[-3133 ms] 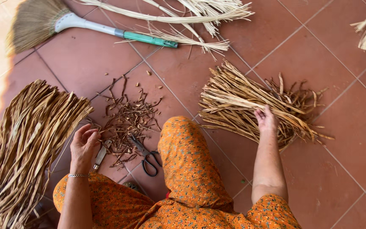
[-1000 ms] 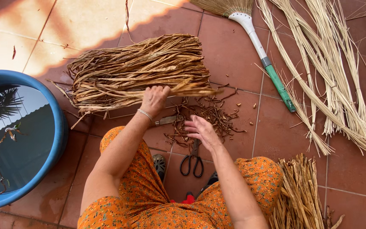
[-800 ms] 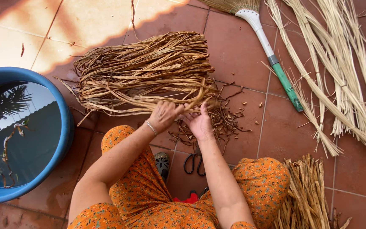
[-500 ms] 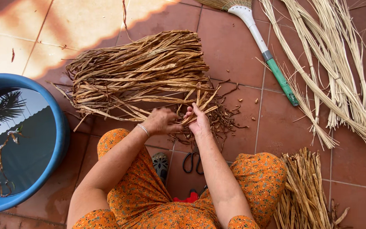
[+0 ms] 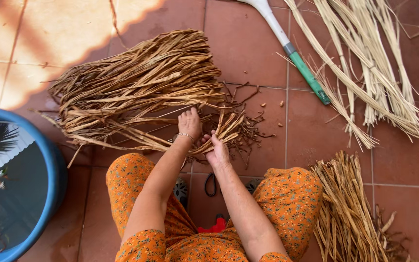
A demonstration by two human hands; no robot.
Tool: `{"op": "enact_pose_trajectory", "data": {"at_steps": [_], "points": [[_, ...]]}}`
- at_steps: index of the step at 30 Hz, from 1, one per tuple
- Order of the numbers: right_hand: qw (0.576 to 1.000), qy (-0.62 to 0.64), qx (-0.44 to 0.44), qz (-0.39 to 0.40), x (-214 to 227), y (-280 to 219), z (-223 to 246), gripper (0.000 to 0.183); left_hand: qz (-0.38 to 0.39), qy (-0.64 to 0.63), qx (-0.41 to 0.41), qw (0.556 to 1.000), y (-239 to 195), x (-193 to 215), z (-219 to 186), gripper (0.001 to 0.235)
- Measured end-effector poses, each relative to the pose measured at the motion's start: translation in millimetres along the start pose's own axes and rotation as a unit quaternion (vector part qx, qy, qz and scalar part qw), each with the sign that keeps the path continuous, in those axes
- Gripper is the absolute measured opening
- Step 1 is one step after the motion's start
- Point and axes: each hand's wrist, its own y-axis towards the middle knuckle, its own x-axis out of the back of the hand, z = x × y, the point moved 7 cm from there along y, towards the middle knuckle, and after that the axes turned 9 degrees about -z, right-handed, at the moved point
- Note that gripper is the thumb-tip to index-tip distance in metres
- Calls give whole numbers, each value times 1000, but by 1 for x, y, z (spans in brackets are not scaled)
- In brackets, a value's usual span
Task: The person sits on a tiled floor and uses shears to trim the ends of dried plant stems. They hold bundles of stems, cut them to a uniform length, and place the trimmed pieces into a pile. A blue basin of water and a broom are visible nearby.
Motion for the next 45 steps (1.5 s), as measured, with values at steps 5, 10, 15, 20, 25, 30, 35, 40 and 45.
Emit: {"op": "enact_pose_trajectory", "data": {"at_steps": [5, 10, 15, 20, 25, 30, 35, 40, 45], "points": [[998, 48, -6, -38, 35, -1, 0, 13, 120, -90, 23, 988, -6, -9, -7, 74], [999, 29, -3, -40, 40, -5, -7, 11, 170, 163, -81, 968, -15, -32, 12, 66], [997, -48, 62, -12, 26, -25, -8, 16, 157, 194, -12, 968, -21, -51, 70, 26], [999, -20, 17, -26, 18, -50, -2, 31, 149, 134, -119, 973, -18, -23, 33, 31], [995, 45, 47, -70, 23, -63, 16, 35, 150, -15, -34, 988, -18, 39, -11, 35], [984, -7, 179, -11, 14, -91, 35, 34, -69, -129, -176, 973, -46, 118, -53, 31], [947, 15, 317, 45, -7, -149, 89, 36, -129, -190, -283, 931, -88, 179, -108, 26], [914, -2, 391, 112, -17, -211, 138, 46, -72, -194, -307, 929, -119, 209, -174, 28], [904, 0, 421, 73, 4, -242, 179, 57, -107, -227, -414, 875, -155, 226, -238, 38]]}}
